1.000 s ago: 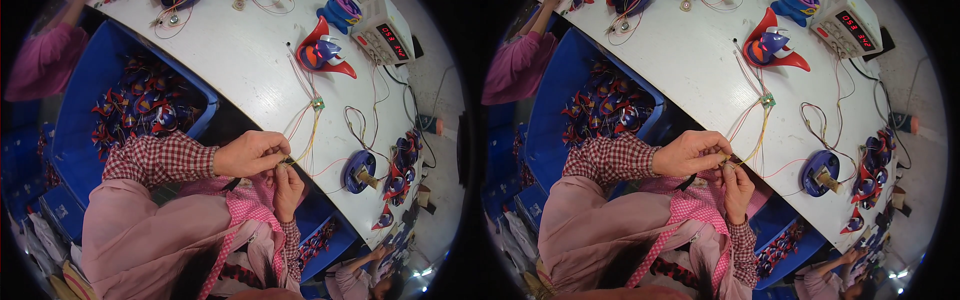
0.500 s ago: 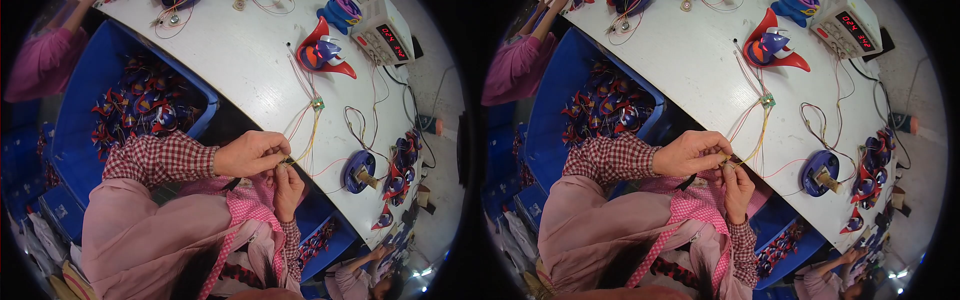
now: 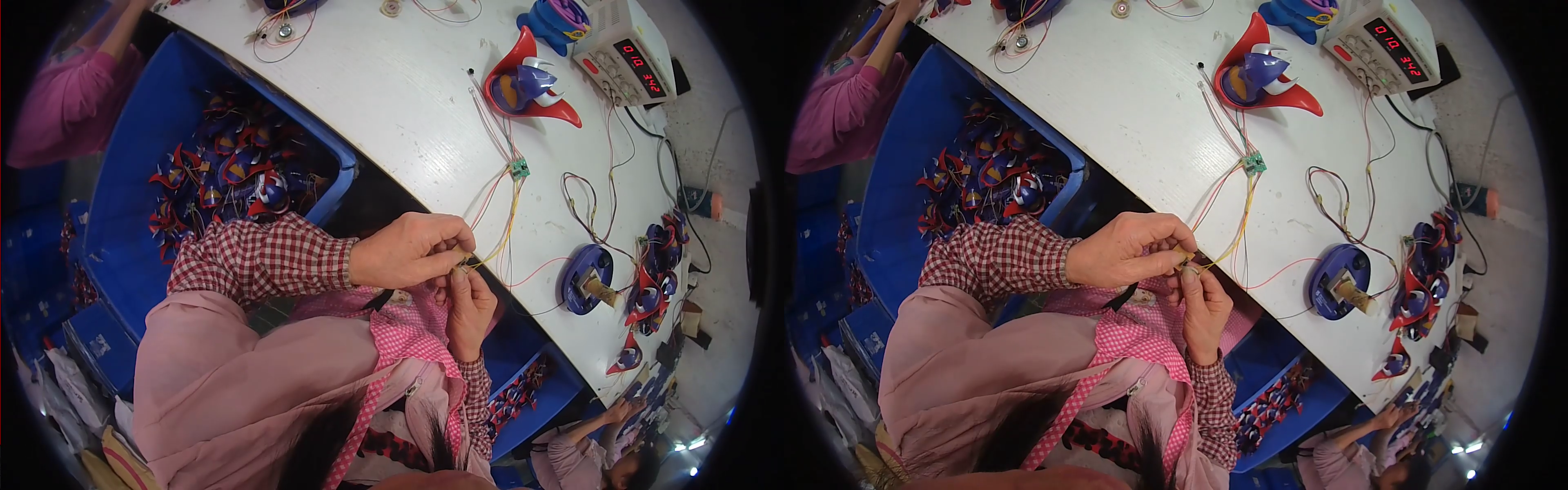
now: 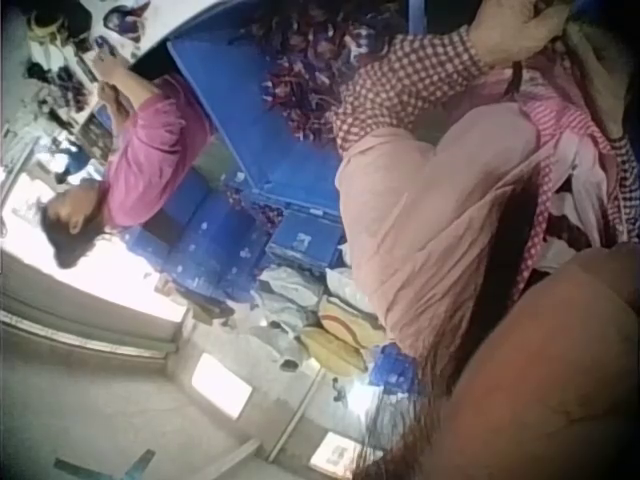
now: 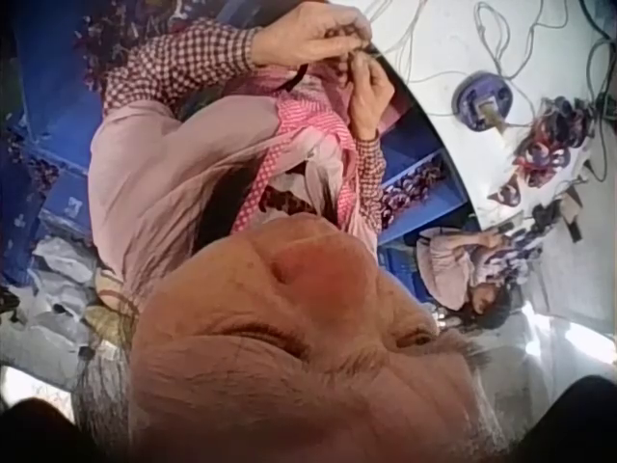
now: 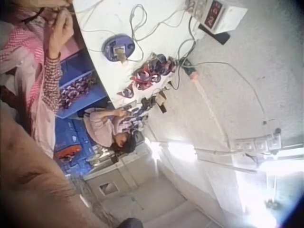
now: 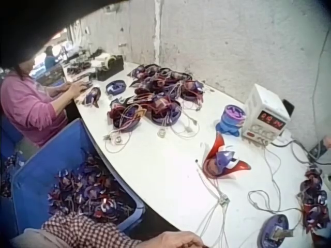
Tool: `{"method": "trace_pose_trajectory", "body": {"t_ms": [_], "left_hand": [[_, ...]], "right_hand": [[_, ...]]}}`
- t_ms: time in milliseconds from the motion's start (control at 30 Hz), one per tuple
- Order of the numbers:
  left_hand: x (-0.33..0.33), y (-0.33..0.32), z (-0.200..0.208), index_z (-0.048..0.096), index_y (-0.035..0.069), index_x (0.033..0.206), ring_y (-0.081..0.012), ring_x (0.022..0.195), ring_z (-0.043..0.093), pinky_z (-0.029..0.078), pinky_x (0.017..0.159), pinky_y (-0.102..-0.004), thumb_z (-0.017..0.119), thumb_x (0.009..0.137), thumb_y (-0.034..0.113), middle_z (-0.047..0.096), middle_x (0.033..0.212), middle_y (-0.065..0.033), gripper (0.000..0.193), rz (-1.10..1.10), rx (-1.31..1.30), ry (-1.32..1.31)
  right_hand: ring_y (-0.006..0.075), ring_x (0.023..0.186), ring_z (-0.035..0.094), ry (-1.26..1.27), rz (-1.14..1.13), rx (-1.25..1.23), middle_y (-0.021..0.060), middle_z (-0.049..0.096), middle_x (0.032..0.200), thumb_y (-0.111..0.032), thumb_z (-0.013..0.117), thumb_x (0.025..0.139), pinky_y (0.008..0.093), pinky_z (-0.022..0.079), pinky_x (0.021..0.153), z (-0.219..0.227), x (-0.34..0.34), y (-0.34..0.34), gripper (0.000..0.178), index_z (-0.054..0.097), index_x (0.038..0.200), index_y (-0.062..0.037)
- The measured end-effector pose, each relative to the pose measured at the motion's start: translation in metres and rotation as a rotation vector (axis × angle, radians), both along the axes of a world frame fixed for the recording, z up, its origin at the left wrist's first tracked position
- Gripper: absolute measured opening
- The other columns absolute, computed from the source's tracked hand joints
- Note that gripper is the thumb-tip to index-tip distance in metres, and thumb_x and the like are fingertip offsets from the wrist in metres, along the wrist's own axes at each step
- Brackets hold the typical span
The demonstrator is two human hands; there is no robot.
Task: Assembling electronic toy components by connecting wires and testing them using a fixture.
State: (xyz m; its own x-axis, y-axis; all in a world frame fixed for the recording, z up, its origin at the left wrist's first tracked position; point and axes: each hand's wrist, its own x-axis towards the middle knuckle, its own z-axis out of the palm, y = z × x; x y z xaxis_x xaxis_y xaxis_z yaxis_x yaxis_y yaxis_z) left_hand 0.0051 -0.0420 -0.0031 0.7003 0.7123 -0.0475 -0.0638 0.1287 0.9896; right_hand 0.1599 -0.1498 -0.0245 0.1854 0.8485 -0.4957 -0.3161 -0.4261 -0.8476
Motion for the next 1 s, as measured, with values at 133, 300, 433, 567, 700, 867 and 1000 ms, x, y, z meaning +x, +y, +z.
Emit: {"method": "trace_pose_trajectory", "body": {"t_ms": [133, 300, 433, 567, 700, 867, 1000], "left_hand": [[0.0, -0.001, 0.002, 0.053, -0.004, 0.101, -0.0078, 0.072, 0.061, 0.048, 0.062, -0.0203, 0.054, 0.089, 0.005, 0.06, 0.084, -0.0076, 0.015, -0.002, -0.023, -0.004], [-0.002, 0.001, -0.001, 0.052, -0.004, 0.106, -0.0064, 0.075, 0.059, 0.048, 0.064, -0.0194, 0.053, 0.089, 0.003, 0.059, 0.085, -0.0051, 0.018, -0.005, 0.011, 0.025], [-0.004, 0.008, -0.001, 0.049, -0.003, 0.112, -0.0062, 0.076, 0.058, 0.047, 0.066, -0.0189, 0.052, 0.089, 0.003, 0.057, 0.087, -0.0035, 0.023, 0.017, -0.039, 0.057], [0.001, 0.012, 0.0, 0.047, -0.003, 0.115, -0.0065, 0.076, 0.058, 0.048, 0.066, -0.0188, 0.051, 0.09, 0.004, 0.056, 0.09, -0.0032, 0.027, 0.007, -0.153, 0.051], [0.008, 0.01, -0.005, 0.049, -0.003, 0.112, -0.0067, 0.071, 0.059, 0.049, 0.063, -0.0192, 0.051, 0.088, 0.003, 0.059, 0.085, -0.0034, 0.025, 0.018, -0.187, 0.014], [0.005, 0.01, -0.007, 0.051, -0.002, 0.11, -0.0062, 0.069, 0.059, 0.049, 0.062, -0.0194, 0.051, 0.089, 0.004, 0.06, 0.083, -0.0032, 0.022, 0.034, -0.132, 0.057], [0.006, 0.008, -0.006, 0.049, -0.001, 0.116, -0.0069, 0.072, 0.059, 0.049, 0.063, -0.019, 0.053, 0.09, 0.006, 0.059, 0.083, -0.0048, 0.027, 0.025, -0.032, 0.148]], "right_hand": [[0.0077, 0.063, 0.054, 0.003, -0.013, 0.004, 0.0054, 0.063, 0.079, -0.014, 0.056, 0.092, 0.0189, 0.043, 0.056, 0.002, 0.001, 0.0, 0.022, 0.061, 0.104, 0.0029], [0.0067, 0.063, 0.054, -0.051, -0.041, -0.016, 0.0052, 0.064, 0.08, -0.015, 0.056, 0.091, 0.0182, 0.043, 0.055, 0.002, 0.011, -0.003, 0.023, 0.061, 0.106, 0.0024], [0.0077, 0.063, 0.054, -0.135, 0.007, -0.017, 0.0063, 0.063, 0.08, -0.013, 0.055, 0.092, 0.0186, 0.043, 0.057, 0.004, 0.018, -0.005, 0.025, 0.059, 0.109, 0.0043], [0.0085, 0.065, 0.054, -0.082, -0.026, -0.003, 0.0073, 0.063, 0.082, -0.011, 0.055, 0.091, 0.019, 0.043, 0.059, 0.008, 0.023, -0.005, 0.026, 0.057, 0.111, 0.0051], [0.0087, 0.065, 0.054, 0.011, -0.031, 0.023, 0.0073, 0.063, 0.082, -0.01, 0.055, 0.091, 0.0192, 0.044, 0.06, 0.01, 0.024, -0.007, 0.026, 0.057, 0.112, 0.0049], [0.0089, 0.065, 0.055, 0.106, -0.01, 0.061, 0.0072, 0.064, 0.082, -0.01, 0.055, 0.09, 0.0193, 0.044, 0.059, 0.006, 0.021, -0.006, 0.026, 0.057, 0.112, 0.0043], [0.0085, 0.064, 0.055, 0.214, -0.052, 0.04, 0.0078, 0.064, 0.083, -0.01, 0.055, 0.09, 0.0193, 0.044, 0.058, -0.001, 0.028, -0.01, 0.026, 0.057, 0.112, 0.0036]]}}
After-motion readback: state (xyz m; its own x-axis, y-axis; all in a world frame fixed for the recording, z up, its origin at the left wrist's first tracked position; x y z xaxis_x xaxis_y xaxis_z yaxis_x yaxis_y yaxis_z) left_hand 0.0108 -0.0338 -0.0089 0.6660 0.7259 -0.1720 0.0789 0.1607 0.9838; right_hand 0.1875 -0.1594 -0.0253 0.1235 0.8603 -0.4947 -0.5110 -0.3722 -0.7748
